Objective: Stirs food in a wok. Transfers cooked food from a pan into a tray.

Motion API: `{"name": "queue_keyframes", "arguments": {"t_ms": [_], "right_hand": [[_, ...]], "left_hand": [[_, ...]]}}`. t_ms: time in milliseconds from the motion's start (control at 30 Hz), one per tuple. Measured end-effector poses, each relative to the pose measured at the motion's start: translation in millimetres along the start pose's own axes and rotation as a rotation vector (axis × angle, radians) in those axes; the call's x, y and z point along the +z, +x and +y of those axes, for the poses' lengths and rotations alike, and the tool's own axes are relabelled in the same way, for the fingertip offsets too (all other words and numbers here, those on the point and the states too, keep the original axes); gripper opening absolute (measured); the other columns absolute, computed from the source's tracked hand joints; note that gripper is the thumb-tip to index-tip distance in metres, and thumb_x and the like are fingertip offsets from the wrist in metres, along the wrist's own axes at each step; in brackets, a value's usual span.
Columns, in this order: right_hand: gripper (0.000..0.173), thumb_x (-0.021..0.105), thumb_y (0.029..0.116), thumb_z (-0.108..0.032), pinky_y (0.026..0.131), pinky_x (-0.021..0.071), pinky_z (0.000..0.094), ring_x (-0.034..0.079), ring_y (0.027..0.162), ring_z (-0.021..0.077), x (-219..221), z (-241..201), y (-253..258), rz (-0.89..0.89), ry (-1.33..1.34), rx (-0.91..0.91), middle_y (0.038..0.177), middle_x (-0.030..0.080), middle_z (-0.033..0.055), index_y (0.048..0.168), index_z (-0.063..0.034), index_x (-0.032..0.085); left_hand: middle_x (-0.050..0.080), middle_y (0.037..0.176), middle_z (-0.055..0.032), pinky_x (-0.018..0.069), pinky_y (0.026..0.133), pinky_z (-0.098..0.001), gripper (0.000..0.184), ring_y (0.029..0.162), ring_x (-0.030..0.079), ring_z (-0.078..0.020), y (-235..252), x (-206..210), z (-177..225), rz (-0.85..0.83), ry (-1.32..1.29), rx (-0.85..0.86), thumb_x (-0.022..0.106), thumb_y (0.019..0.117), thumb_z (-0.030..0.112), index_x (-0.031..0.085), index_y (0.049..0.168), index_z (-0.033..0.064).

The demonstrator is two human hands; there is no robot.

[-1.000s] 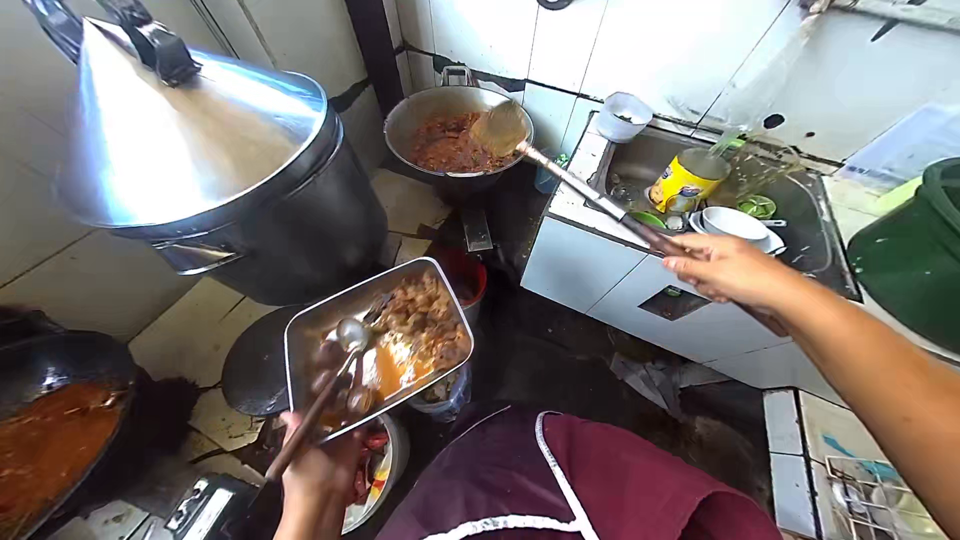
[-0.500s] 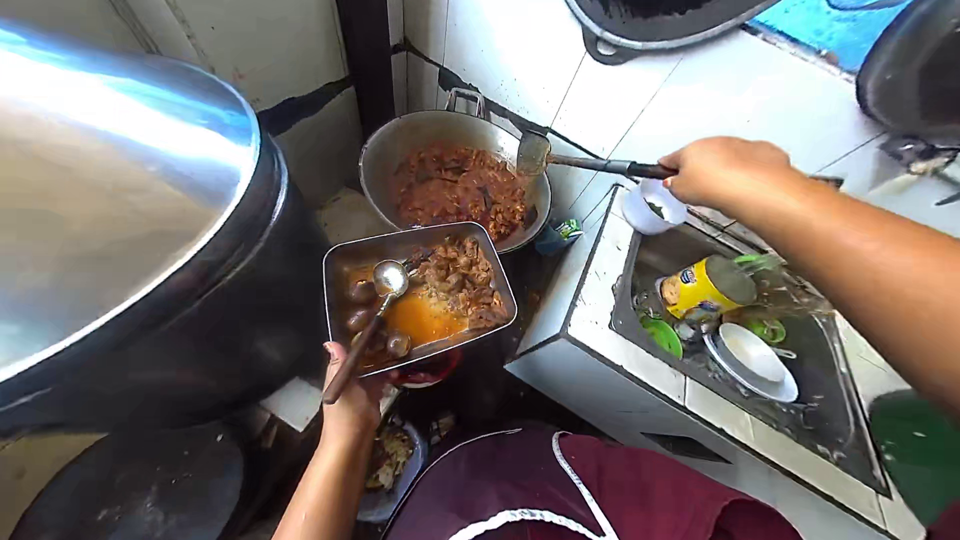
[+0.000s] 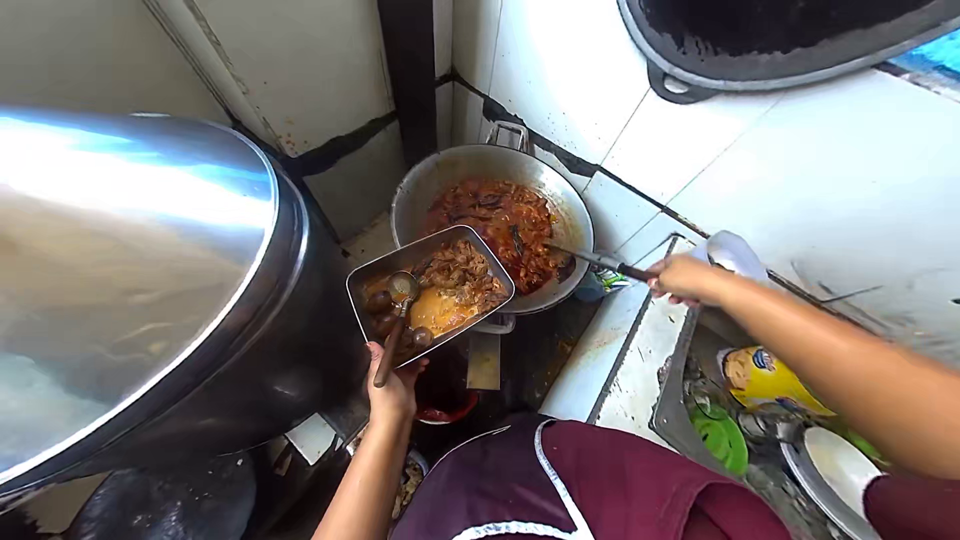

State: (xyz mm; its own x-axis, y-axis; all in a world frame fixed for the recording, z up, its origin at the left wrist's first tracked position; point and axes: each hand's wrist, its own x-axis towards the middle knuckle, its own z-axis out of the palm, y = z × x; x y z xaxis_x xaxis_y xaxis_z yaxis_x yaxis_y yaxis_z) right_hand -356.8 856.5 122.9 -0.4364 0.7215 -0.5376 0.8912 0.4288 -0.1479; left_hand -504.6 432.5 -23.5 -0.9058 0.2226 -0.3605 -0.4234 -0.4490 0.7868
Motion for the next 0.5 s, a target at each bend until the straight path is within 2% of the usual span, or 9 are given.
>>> {"name": "queue_keyframes", "arguments": {"t_ms": [67,133,200,300,367,400,467,500], "right_hand": [[0.027,0.054,0.1062,-0.017,0.061,0.0459,0.0361,0.054,0.068,0.015,25.2,-0.2,15.2,-0.04,0.082,0.016,0.102,0.068,0.0102,0.13,-0.0116,0.064],[0.029,0.054,0.1062,-0.021,0.069,0.049,0.0432,0.058,0.074,0.0205,42.6,-10.8,26.9,-0.022,0.121,-0.038,0.107,0.067,0.0137,0.13,-0.0095,0.065],[0.033,0.053,0.1066,-0.027,0.081,0.0522,0.052,0.065,0.089,0.0292,56.7,-24.4,37.5,0.001,0.13,-0.102,0.112,0.069,0.0181,0.129,-0.0075,0.067],[0.033,0.054,0.1059,-0.028,0.09,0.0508,0.0569,0.067,0.1,0.0338,72.9,-38.0,50.3,0.023,0.184,-0.151,0.116,0.07,0.0196,0.125,-0.0069,0.07],[0.032,0.055,0.1065,-0.028,0.083,0.0524,0.0499,0.066,0.092,0.028,78.2,-40.9,52.1,0.003,0.246,-0.145,0.113,0.069,0.0173,0.127,-0.0077,0.069],[0.032,0.054,0.1073,-0.028,0.076,0.0518,0.0438,0.063,0.083,0.0226,79.4,-39.6,52.2,-0.017,0.275,-0.137,0.11,0.069,0.0147,0.129,-0.0089,0.067],[0.032,0.052,0.1083,-0.029,0.058,0.0438,0.0318,0.05,0.063,0.0124,79.6,-32.4,49.9,-0.046,0.33,-0.119,0.098,0.065,0.0082,0.133,-0.0113,0.065],[0.033,0.052,0.1085,-0.029,0.055,0.042,0.0295,0.048,0.059,0.0106,78.3,-28.3,46.9,-0.057,0.35,-0.109,0.095,0.064,0.0066,0.134,-0.0121,0.065]], "left_hand": [[0.07,0.077,-0.0083,0.057,0.054,-0.0268,0.067,0.059,0.067,-0.0148,1.0,3.8,-1.5,0.021,-0.004,-0.006,0.006,0.1108,0.047,0.059,0.114,0.0059],[0.07,0.076,-0.0079,0.0575,0.055,-0.027,0.068,0.06,0.068,-0.0148,1.0,8.7,-2.4,0.046,0.002,-0.012,0.006,0.1107,0.048,0.06,0.112,0.0064],[0.071,0.078,-0.0083,0.0582,0.056,-0.0278,0.068,0.062,0.069,-0.0156,2.5,11.1,-3.7,0.071,0.019,-0.015,0.007,0.1109,0.048,0.06,0.113,0.0056],[0.072,0.08,-0.0093,0.0588,0.06,-0.0285,0.063,0.066,0.07,-0.0163,7.1,8.7,-9.3,0.088,0.081,0.004,0.01,0.1118,0.045,0.057,0.119,0.0047],[0.071,0.084,-0.0096,0.0596,0.063,-0.0293,0.058,0.069,0.07,-0.0167,10.9,6.7,-12.7,0.076,0.139,0.029,0.012,0.1125,0.043,0.051,0.13,0.0031],[0.071,0.087,-0.0101,0.0598,0.063,-0.0298,0.058,0.069,0.07,-0.0169,12.9,7.1,-13.5,0.079,0.156,0.028,0.013,0.1126,0.042,0.048,0.135,0.0027],[0.071,0.09,-0.0114,0.06,0.063,-0.0304,0.058,0.069,0.07,-0.0174,16.3,8.7,-12.8,0.088,0.181,0.006,0.013,0.1128,0.041,0.046,0.14,0.0023],[0.072,0.091,-0.0128,0.0603,0.063,-0.0313,0.056,0.069,0.071,-0.0186,17.6,9.2,-11.1,0.097,0.183,-0.019,0.015,0.1132,0.04,0.045,0.14,0.0017]]}}
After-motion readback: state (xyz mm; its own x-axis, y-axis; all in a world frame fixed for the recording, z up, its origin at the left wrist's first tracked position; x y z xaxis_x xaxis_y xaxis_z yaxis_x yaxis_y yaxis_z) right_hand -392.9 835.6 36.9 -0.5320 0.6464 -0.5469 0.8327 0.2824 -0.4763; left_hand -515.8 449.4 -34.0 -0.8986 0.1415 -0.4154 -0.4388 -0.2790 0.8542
